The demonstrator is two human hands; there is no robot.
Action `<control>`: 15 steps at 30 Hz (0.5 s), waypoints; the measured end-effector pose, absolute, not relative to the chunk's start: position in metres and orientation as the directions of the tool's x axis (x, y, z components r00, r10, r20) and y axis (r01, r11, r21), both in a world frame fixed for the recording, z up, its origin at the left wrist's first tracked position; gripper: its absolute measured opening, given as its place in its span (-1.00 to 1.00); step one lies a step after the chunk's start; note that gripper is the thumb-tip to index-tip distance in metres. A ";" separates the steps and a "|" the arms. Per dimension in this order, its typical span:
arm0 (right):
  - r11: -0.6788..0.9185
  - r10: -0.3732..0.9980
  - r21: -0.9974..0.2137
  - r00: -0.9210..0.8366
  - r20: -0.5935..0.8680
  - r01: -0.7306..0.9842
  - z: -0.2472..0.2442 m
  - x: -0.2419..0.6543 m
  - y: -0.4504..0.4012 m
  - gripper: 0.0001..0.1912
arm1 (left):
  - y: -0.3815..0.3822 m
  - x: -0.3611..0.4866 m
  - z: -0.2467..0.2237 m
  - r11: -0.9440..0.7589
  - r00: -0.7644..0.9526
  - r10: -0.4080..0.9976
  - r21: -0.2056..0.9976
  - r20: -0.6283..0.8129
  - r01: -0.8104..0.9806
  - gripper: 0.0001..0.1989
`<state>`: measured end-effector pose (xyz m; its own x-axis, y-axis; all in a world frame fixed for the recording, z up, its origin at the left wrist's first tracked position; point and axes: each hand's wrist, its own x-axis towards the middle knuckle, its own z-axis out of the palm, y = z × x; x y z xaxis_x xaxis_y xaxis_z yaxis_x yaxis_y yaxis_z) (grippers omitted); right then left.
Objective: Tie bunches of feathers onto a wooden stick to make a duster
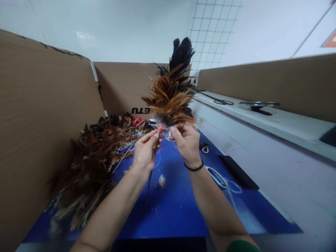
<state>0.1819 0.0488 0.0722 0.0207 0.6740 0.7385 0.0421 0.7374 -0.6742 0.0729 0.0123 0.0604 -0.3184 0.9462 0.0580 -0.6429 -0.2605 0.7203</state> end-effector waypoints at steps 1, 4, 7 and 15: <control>0.734 0.678 -0.678 0.022 0.735 0.036 0.072 0.182 0.049 -0.83 | 0.013 0.073 0.060 -0.260 -0.317 0.946 0.722 0.058 -0.641 -0.73; 0.724 0.690 -0.690 0.032 0.723 0.002 0.071 0.182 0.051 -0.83 | 0.013 0.074 0.059 -0.260 -0.320 0.946 0.731 0.060 -0.631 -0.73; 0.703 0.711 -0.709 0.026 0.703 -0.048 0.069 0.182 0.054 -0.84 | 0.015 0.074 0.058 -0.259 -0.328 0.943 0.749 0.059 -0.610 -0.71; 0.646 0.755 -0.743 0.007 0.655 -0.173 0.066 0.182 0.061 -0.85 | 0.022 0.073 0.047 -0.362 -0.426 0.887 0.838 0.176 -0.407 -0.71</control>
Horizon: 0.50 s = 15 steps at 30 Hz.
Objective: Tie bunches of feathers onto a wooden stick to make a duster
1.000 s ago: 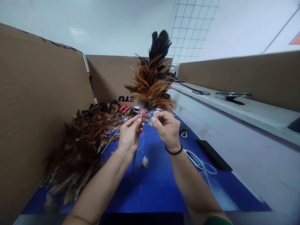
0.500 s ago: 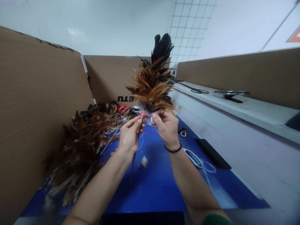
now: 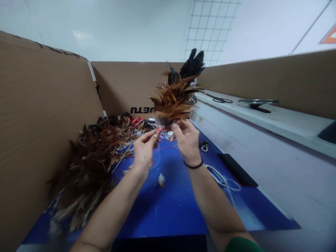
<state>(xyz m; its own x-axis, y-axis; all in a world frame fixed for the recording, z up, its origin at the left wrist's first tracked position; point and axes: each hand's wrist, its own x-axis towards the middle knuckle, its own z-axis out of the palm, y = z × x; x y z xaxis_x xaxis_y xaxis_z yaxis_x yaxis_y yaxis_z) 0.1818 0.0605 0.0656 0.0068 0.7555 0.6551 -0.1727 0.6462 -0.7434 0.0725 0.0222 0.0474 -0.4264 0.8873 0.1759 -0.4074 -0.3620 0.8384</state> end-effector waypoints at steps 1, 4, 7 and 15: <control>0.639 0.761 -0.747 0.004 0.649 -0.182 0.065 0.182 0.061 -0.84 | 0.023 0.072 0.046 -0.382 -0.435 0.877 0.846 0.204 -0.373 -0.72; 0.619 0.776 -0.763 -0.004 0.631 -0.189 0.064 0.183 0.064 -0.83 | 0.026 0.072 0.043 -0.419 -0.441 0.857 0.858 0.266 -0.297 -0.74; 0.593 0.798 -0.783 0.002 0.603 -0.187 0.064 0.184 0.066 -0.82 | 0.028 0.071 0.041 -0.430 -0.438 0.849 0.869 0.296 -0.245 -0.75; 0.472 0.875 -0.851 0.000 0.485 -0.231 0.069 0.183 0.065 -0.84 | 0.031 0.070 0.038 -0.425 -0.418 0.852 0.883 0.317 -0.197 -0.78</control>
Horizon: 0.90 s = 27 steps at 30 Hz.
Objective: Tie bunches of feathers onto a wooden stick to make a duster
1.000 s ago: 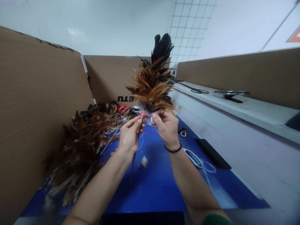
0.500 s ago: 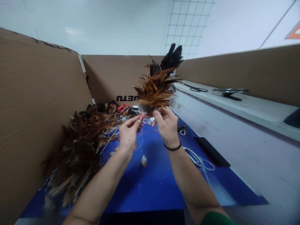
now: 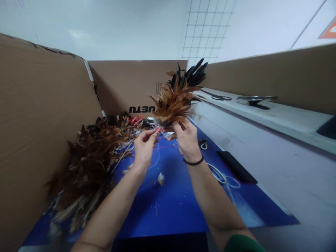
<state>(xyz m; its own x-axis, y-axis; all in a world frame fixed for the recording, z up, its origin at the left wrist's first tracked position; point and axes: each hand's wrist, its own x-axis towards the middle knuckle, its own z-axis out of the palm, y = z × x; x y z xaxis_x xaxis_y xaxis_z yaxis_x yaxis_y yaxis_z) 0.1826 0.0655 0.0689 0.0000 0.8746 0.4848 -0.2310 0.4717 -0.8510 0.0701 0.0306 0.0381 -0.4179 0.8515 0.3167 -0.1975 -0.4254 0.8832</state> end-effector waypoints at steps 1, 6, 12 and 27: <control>0.467 0.877 -0.852 -0.001 0.481 -0.236 0.069 0.182 0.065 -0.85 | 0.030 0.070 0.038 -0.426 -0.417 0.851 0.884 0.320 -0.192 -0.77; 0.450 0.882 -0.860 -0.032 0.470 -0.241 0.068 0.180 0.064 -0.83 | 0.028 0.067 0.042 -0.402 -0.432 0.848 0.903 0.307 -0.148 -0.72; 0.461 0.865 -0.851 -0.088 0.494 -0.251 0.064 0.179 0.063 -0.81 | 0.027 0.064 0.044 -0.364 -0.434 0.856 0.923 0.280 -0.123 -0.66; 0.455 0.852 -0.850 -0.146 0.502 -0.267 0.062 0.177 0.063 -0.76 | 0.027 0.059 0.043 -0.385 -0.441 0.845 0.916 0.302 -0.110 -0.65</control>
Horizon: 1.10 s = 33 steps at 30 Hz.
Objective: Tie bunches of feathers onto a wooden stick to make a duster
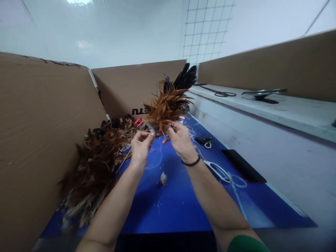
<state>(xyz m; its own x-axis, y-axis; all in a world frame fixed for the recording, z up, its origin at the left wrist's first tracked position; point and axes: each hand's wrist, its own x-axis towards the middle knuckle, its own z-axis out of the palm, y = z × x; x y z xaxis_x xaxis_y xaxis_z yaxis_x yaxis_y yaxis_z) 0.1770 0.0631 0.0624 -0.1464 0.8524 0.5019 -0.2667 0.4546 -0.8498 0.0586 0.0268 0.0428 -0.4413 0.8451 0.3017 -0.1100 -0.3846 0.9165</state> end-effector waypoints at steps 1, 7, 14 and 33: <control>0.449 0.856 -0.854 -0.147 0.496 -0.263 0.062 0.177 0.063 -0.77 | 0.027 0.059 0.043 -0.371 -0.445 0.848 0.922 0.287 -0.113 -0.64; 0.416 0.872 -0.871 -0.156 0.464 -0.263 0.061 0.174 0.066 -0.79 | 0.027 0.057 0.044 -0.301 -0.471 0.861 0.939 0.192 -0.168 -0.51; 0.373 0.882 -0.879 -0.181 0.436 -0.296 0.061 0.172 0.065 -0.77 | 0.028 0.053 0.043 -0.236 -0.362 0.914 0.965 0.181 -0.113 -0.62; 0.352 0.874 -0.919 -0.289 0.390 -0.175 0.052 0.168 0.071 -0.76 | 0.035 0.041 0.031 -0.110 -0.284 0.957 0.979 0.059 -0.170 -0.61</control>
